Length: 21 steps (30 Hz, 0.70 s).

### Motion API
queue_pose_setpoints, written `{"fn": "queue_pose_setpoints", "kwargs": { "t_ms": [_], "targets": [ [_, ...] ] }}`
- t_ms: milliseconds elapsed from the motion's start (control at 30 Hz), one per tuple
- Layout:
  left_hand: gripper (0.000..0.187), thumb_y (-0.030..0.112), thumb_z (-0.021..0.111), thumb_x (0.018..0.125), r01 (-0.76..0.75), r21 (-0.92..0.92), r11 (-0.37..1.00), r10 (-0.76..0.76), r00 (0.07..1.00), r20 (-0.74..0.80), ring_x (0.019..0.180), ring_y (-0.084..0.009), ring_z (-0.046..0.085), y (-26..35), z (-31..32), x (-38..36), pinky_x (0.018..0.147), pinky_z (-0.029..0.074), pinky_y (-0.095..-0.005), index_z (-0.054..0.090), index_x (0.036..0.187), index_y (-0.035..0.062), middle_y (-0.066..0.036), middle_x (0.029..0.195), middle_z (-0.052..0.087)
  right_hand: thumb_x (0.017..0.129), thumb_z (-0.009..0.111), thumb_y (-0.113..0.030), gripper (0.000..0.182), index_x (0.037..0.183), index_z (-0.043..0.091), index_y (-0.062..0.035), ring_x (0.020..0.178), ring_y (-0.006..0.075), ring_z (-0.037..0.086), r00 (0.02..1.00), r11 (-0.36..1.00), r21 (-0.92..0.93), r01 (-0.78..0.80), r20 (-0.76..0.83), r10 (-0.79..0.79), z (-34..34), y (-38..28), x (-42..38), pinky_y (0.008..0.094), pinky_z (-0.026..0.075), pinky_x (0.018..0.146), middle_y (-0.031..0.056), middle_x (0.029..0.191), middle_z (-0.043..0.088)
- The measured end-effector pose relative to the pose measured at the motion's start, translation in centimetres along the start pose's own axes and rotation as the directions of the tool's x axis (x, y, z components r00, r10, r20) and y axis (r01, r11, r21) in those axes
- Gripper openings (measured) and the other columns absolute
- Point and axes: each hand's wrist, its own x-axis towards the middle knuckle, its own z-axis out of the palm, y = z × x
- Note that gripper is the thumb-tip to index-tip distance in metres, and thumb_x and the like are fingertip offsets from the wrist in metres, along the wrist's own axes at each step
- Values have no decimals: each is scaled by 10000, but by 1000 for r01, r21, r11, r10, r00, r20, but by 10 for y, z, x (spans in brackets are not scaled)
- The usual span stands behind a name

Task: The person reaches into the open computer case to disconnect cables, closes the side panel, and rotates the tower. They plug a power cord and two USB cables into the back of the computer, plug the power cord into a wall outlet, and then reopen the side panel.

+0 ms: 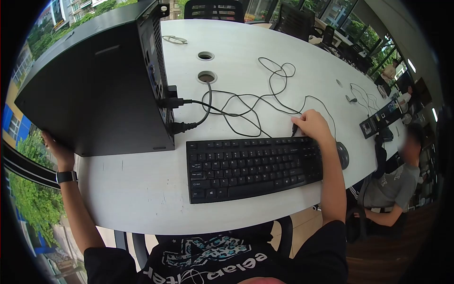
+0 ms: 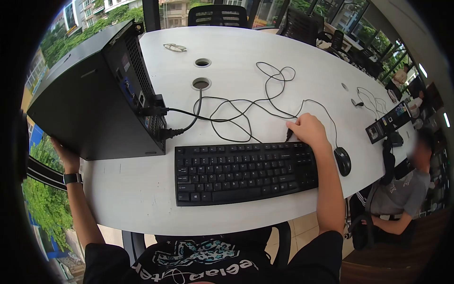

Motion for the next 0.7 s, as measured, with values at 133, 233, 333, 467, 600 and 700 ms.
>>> {"fn": "queue_pose_setpoints", "kwargs": {
  "t_ms": [133, 233, 333, 467, 600, 700],
  "targets": [
    [886, 719, 373, 1004, 23, 10, 1000, -23, 1000, -1, 1492, -293, 307, 4, 8, -8, 1241, 236, -437, 230, 1621, 100, -95, 1649, 281, 830, 756, -421, 444, 671, 690, -12, 556, 233, 651, 999, 985, -171, 2, -32, -7, -6, -23, -17, 365, 503, 612, 121, 583, 653],
    [864, 698, 354, 1023, 21, -5, 1000, -21, 1000, 14, 1501, -284, 298, 4, 9, -7, 1246, 227, -427, 219, 1623, 92, -91, 1657, 273, 827, 750, -416, 444, 666, 680, -8, 558, 227, 649, 997, 999, -18, 49, 61, -48, 1, -7, -7, 359, 512, 621, 113, 599, 660],
    [857, 688, 370, 1025, -7, -12, 1000, 7, 1000, 10, 1491, -282, 314, 4, 13, -10, 1240, 240, -419, 240, 1616, 81, -94, 1643, 296, 858, 708, -358, 394, 685, 669, -6, 597, 210, 669, 999, 991, 130, 26, 24, -30, -1, 0, -3, 332, 525, 630, 97, 625, 673],
    [855, 688, 378, 1023, -32, 18, 999, 32, 999, -16, 1477, -276, 336, 0, 5, -3, 1235, 253, -412, 262, 1610, 78, -92, 1629, 318, 981, 509, -228, 261, 927, 645, -12, 702, 218, 711, 923, 521, 763, 383, -337, -186, -54, -17, -23, 291, 570, 687, 113, 781, 700],
    [856, 689, 376, 1023, -30, 15, 999, 31, 999, -29, 1476, -269, 337, 6, 17, -12, 1237, 251, -410, 260, 1610, 77, -93, 1629, 317, 1091, 364, -291, 349, 1165, 566, -17, 883, 355, 727, 622, -96, 667, 739, -730, -283, -140, -44, -52, 393, 599, 767, 184, 936, 698],
    [858, 692, 378, 1021, -18, 13, 1000, 18, 1000, -2, 1480, -269, 332, 6, 15, -9, 1238, 249, -408, 265, 1607, 75, -101, 1628, 318, 1107, 326, -249, 370, 1155, 595, 1, 861, 260, 676, 474, -109, 481, 870, -876, -86, -195, -106, -85, 289, 531, 779, 125, 912, 673]
  ]
}}
